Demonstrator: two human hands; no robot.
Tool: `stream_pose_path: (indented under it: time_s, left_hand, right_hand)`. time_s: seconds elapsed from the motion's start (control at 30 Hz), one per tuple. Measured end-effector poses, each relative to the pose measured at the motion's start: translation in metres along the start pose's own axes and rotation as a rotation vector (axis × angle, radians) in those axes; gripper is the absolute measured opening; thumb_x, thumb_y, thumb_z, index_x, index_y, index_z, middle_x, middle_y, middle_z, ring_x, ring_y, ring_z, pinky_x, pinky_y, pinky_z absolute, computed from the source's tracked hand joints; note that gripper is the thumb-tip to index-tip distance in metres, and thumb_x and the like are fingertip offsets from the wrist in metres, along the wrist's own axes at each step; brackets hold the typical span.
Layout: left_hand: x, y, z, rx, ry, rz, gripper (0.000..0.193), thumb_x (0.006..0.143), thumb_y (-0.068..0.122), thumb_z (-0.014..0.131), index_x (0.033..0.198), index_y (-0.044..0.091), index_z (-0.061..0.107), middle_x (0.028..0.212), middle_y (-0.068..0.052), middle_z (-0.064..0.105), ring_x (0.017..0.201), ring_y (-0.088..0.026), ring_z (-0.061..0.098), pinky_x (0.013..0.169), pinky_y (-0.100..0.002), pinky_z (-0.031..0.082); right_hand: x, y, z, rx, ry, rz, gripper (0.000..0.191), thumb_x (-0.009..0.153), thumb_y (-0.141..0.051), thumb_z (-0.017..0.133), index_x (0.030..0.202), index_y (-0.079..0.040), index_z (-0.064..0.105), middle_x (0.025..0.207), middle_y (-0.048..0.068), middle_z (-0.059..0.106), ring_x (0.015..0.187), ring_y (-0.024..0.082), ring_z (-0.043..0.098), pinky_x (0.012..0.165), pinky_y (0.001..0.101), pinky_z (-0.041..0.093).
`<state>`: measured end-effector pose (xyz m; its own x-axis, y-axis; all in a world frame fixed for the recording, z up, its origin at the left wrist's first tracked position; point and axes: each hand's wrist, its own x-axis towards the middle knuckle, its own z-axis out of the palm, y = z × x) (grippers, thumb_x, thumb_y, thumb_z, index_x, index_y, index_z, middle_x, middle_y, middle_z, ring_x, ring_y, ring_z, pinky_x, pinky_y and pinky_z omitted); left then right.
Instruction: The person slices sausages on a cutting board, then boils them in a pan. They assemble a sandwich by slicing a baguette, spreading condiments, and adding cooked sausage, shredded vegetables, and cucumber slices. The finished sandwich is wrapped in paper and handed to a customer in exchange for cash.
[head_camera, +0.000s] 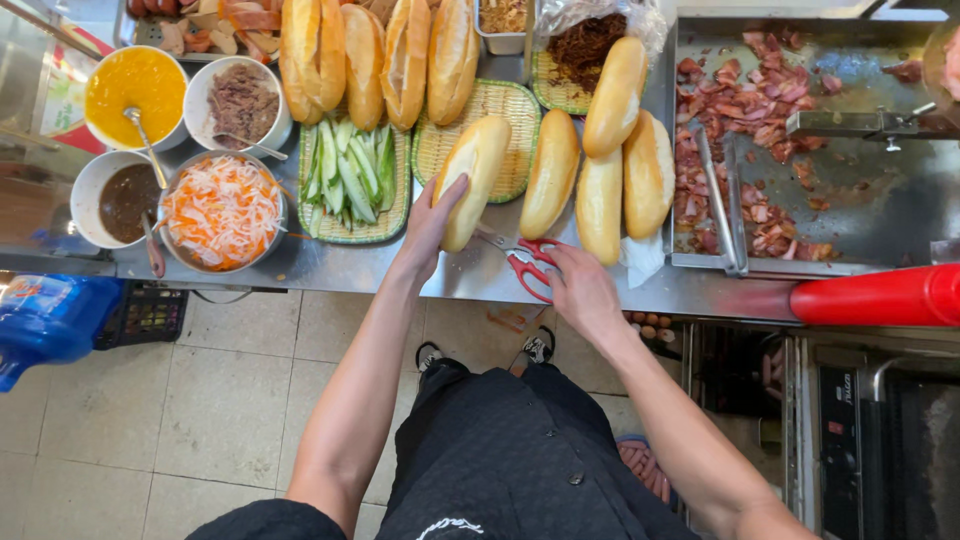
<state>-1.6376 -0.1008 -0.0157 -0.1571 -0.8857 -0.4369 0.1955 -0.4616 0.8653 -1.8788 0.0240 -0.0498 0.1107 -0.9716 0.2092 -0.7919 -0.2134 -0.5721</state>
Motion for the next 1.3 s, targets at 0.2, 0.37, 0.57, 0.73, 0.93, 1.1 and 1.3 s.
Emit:
stream_pose_path:
  time_s: [0.2, 0.37, 0.57, 0.73, 0.93, 1.1, 1.3]
  left_hand:
    - [-0.044, 0.030, -0.080, 0.024, -0.153, 0.311, 0.082, 0.082, 0.028, 0.083, 0.150, 0.011, 0.040, 0.130, -0.013, 0.065, 0.119, -0.021, 0.061, 0.105, -0.038, 0.047]
    - [-0.036, 0.054, -0.119, -0.866, 0.019, 0.311, 0.069, 0.085, 0.047, 0.075, 0.140, 0.016, 0.047, 0.123, -0.006, 0.065, 0.113, -0.025, 0.064, 0.098, -0.046, 0.051]
    - [0.012, 0.051, -0.111, -1.018, -0.170, 0.245, 0.070, 0.091, 0.071, 0.053, 0.129, 0.012, 0.056, 0.105, -0.013, 0.068, 0.092, -0.031, 0.069, 0.082, -0.048, 0.058]
    - [0.032, 0.051, -0.112, -0.991, -0.223, 0.284, 0.057, 0.102, 0.052, 0.051, 0.139, 0.009, 0.055, 0.117, -0.011, 0.068, 0.106, -0.027, 0.068, 0.094, -0.044, 0.058]
    - [0.047, 0.062, -0.091, -0.736, -0.141, 0.331, 0.074, 0.101, 0.069, 0.040, 0.136, 0.004, 0.049, 0.107, -0.014, 0.066, 0.090, -0.030, 0.070, 0.076, -0.047, 0.059]
    - [0.053, 0.068, -0.080, -0.741, 0.084, 0.455, 0.073, 0.106, 0.055, 0.046, 0.153, 0.001, 0.041, 0.137, -0.011, 0.061, 0.125, -0.022, 0.060, 0.106, -0.037, 0.049]
    - [0.033, 0.038, -0.048, -0.485, 0.346, 0.309, 0.070, 0.104, 0.052, 0.045, 0.151, 0.000, 0.050, 0.140, -0.015, 0.062, 0.124, -0.020, 0.059, 0.103, -0.032, 0.047]
  right_hand:
    - [0.011, -0.036, 0.031, -0.093, -0.125, 0.051, 0.060, 0.078, -0.011, 0.074, 0.136, -0.008, 0.061, 0.105, 0.020, 0.073, 0.094, 0.041, 0.069, 0.081, 0.0470, 0.054]
    - [0.031, -0.068, 0.027, 0.053, -0.420, 0.408, 0.068, 0.076, -0.026, 0.085, 0.138, -0.012, 0.060, 0.095, 0.012, 0.074, 0.086, 0.032, 0.074, 0.078, 0.0415, 0.057]
    - [0.022, -0.127, 0.022, 0.903, -0.374, 0.769, 0.063, 0.085, -0.025, 0.078, 0.140, -0.006, 0.055, 0.096, -0.002, 0.075, 0.081, 0.005, 0.070, 0.073, 0.0228, 0.056]
    - [0.010, -0.174, -0.005, 1.131, -0.389, 0.733, 0.059, 0.095, -0.035, 0.065, 0.143, -0.003, 0.053, 0.083, -0.005, 0.054, 0.066, 0.006, 0.048, 0.058, 0.0236, 0.041]
    - [0.008, -0.204, -0.019, 1.198, -0.569, 0.616, 0.060, 0.100, -0.038, 0.057, 0.148, -0.003, 0.048, 0.083, -0.003, 0.050, 0.068, 0.008, 0.042, 0.058, 0.0246, 0.038]
    - [0.010, -0.204, -0.021, 1.332, -0.571, 0.701, 0.059, 0.101, -0.039, 0.053, 0.147, -0.003, 0.048, 0.083, -0.002, 0.049, 0.067, 0.009, 0.042, 0.056, 0.0253, 0.037]
    - [0.044, -0.199, -0.009, 1.282, -0.473, 0.715, 0.056, 0.102, -0.038, 0.053, 0.144, -0.002, 0.051, 0.080, -0.003, 0.049, 0.065, 0.008, 0.043, 0.053, 0.0249, 0.037]
